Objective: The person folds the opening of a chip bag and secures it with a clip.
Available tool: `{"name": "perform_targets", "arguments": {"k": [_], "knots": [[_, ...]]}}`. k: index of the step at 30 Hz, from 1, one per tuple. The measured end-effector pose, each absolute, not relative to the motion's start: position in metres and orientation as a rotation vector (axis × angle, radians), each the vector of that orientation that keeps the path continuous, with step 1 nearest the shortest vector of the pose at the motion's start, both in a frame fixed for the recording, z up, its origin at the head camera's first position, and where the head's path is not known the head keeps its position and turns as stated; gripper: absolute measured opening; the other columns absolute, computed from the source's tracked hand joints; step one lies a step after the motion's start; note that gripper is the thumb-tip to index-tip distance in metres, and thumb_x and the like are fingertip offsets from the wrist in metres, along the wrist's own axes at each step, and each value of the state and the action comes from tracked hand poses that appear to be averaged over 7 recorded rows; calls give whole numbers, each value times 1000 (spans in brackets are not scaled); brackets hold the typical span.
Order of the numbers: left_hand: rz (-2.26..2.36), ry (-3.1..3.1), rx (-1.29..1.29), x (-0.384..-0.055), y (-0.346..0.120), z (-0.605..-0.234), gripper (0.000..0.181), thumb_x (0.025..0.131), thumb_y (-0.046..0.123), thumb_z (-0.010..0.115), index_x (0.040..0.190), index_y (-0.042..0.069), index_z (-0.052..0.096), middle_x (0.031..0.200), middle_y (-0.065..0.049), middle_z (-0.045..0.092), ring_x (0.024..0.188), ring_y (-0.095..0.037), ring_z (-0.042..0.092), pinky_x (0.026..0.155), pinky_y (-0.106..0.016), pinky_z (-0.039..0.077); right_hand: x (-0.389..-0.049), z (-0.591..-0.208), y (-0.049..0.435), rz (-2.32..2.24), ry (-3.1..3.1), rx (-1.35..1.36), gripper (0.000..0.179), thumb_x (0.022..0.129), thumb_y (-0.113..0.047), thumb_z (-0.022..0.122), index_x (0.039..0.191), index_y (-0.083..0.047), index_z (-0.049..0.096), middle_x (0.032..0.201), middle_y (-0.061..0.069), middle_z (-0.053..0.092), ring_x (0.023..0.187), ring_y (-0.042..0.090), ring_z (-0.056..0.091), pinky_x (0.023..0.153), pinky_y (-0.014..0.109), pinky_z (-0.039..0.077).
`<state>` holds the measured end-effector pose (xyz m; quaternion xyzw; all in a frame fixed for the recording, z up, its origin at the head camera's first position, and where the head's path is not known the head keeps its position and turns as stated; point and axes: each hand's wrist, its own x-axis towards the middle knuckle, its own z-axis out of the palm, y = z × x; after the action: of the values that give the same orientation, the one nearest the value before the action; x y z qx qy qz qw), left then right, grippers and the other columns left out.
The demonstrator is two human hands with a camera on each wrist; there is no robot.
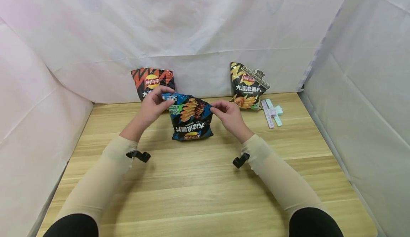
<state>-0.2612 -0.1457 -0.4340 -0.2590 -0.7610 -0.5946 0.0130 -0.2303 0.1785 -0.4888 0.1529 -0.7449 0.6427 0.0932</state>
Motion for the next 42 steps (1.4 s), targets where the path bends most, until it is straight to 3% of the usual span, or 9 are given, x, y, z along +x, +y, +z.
{"name": "perform_targets", "arguments": {"k": [4,7,11,21,42], "knots": [[-1557,-2580,-968,-270,-145,-407,33,108,33,76,137,17,71,139,-7,70,126,-19,65,105,-43,53,-232,-491,180,1900,-2216,471,15,107,-9,76,114,4,79,103,6,78,93,22,70,84,25,59],[-1322,-2677,-1105,-276,-137,-389,34,108,38,76,136,19,73,134,-3,73,127,-19,67,108,-47,54,-233,-492,180,1885,-2221,477,15,106,-9,77,114,3,79,103,6,78,94,29,71,83,25,59],[-1084,-2713,-1238,-280,-122,-373,33,107,35,78,135,19,73,125,1,75,118,-15,70,106,-45,56,-233,-492,180,1877,-2222,482,14,106,-8,77,114,4,79,103,6,78,95,31,71,83,25,59],[-821,-2813,-1290,-287,-101,-363,24,107,27,78,129,18,76,120,4,77,112,-13,72,98,-40,59,-234,-493,181,1877,-2200,507,14,106,-7,77,113,4,79,101,6,78,90,15,70,83,25,60],[-749,-2803,-1302,-288,-98,-370,11,107,19,78,117,19,81,112,5,80,101,-12,72,92,-40,58,-234,-490,179,1842,-2247,487,13,105,-8,78,112,2,79,105,13,78,90,15,70,82,23,58]]}}
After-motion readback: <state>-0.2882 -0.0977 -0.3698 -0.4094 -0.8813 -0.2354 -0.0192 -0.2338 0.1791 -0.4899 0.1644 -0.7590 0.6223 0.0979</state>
